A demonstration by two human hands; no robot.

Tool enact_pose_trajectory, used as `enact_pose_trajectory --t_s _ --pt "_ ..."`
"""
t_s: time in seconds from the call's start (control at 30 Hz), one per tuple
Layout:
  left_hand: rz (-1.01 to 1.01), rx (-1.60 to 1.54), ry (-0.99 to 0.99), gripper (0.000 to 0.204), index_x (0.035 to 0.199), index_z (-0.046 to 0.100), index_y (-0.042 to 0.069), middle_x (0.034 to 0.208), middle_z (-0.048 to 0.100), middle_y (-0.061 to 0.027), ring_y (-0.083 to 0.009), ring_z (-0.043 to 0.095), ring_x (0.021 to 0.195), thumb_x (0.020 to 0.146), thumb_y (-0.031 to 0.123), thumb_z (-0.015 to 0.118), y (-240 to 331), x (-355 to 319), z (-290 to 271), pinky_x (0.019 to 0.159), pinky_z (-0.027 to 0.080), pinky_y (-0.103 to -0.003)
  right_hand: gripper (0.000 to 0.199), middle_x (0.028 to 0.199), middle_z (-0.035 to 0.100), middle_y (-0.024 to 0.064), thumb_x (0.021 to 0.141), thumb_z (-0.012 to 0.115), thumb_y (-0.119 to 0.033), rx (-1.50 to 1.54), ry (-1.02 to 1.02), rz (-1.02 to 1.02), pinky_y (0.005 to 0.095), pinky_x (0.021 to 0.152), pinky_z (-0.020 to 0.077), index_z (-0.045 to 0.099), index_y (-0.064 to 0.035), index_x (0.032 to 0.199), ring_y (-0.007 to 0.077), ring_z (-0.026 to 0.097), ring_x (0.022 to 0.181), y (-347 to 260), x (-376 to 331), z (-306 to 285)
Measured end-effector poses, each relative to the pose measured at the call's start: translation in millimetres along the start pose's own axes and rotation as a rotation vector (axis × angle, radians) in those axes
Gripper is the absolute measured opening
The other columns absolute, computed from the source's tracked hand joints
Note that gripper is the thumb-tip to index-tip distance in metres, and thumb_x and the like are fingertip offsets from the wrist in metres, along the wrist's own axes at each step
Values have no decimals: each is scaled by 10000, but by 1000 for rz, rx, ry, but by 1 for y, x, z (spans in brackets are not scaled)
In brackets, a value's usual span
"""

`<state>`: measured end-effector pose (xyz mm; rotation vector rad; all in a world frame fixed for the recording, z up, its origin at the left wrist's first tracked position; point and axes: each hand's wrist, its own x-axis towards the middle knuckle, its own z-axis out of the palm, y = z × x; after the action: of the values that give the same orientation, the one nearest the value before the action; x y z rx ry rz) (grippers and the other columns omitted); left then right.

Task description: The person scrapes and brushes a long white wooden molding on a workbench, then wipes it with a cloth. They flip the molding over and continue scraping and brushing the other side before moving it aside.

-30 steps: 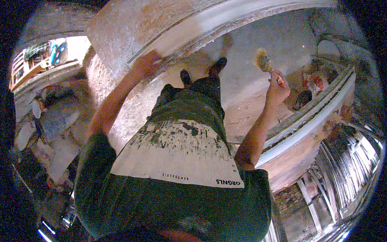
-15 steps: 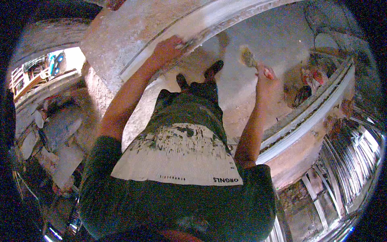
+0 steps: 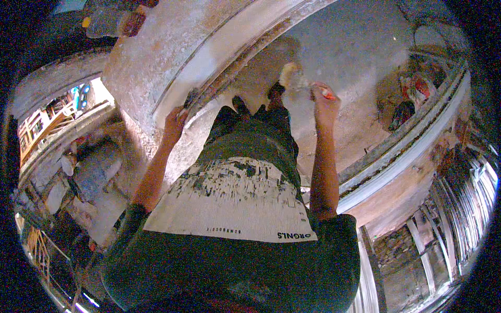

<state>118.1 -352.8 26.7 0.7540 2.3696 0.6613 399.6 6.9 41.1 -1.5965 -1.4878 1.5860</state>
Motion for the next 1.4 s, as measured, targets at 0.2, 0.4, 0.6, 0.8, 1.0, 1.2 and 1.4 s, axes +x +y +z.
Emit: enact_pose_trajectory --t_s 0.2,0.4,0.6,0.8,1.0,1.2,1.4 --pt "27 -30 6 351 1075 573 -23 948 619 -203 -360 582 928 864 256 580 19 20 19 825 447 -392 203 846 638 105 822 647 -103 183 -286 102 281 603 565 614 39 963 173 644 713 -7 0 71" --pt "30 -48 67 347 1076 578 0 947 590 -213 -369 564 912 864 275 566 28 22 33 824 435 -419 206 842 634 126 830 634 -118 209 -300 156 285 608 560 599 56 935 209 657 701 14 9 121" --pt "163 -14 73 398 1078 584 -23 1069 581 -238 -405 528 1022 845 299 558 80 103 77 890 419 -444 172 814 623 128 844 609 -113 223 -198 37 281 598 545 588 49 897 203 649 669 16 6 138" --pt "375 215 27 373 1063 592 -17 1060 584 -237 -396 536 1018 835 275 551 65 98 81 885 431 -442 163 799 617 108 838 617 -102 302 -92 5 276 578 535 581 47 892 187 635 649 2 1 131" --pt "63 -177 68 378 1056 604 23 1037 581 -232 -403 538 976 806 304 562 130 141 107 876 434 -451 181 844 620 134 844 616 -109 338 -98 22 313 598 555 571 50 919 207 638 682 -6 8 130" --pt "260 70 112 343 1134 578 65 1076 576 -182 -353 533 1028 853 263 571 -45 -4 33 891 424 -419 294 988 598 156 844 617 -111 363 -155 58 344 670 562 505 57 1058 280 657 784 13 13 115" --pt "-137 119 27 303 1118 571 18 1000 580 -196 -349 567 882 859 176 567 -91 -122 -56 782 461 -382 266 933 615 141 834 632 -116 270 -119 43 329 645 556 538 49 1020 240 651 742 13 8 109"
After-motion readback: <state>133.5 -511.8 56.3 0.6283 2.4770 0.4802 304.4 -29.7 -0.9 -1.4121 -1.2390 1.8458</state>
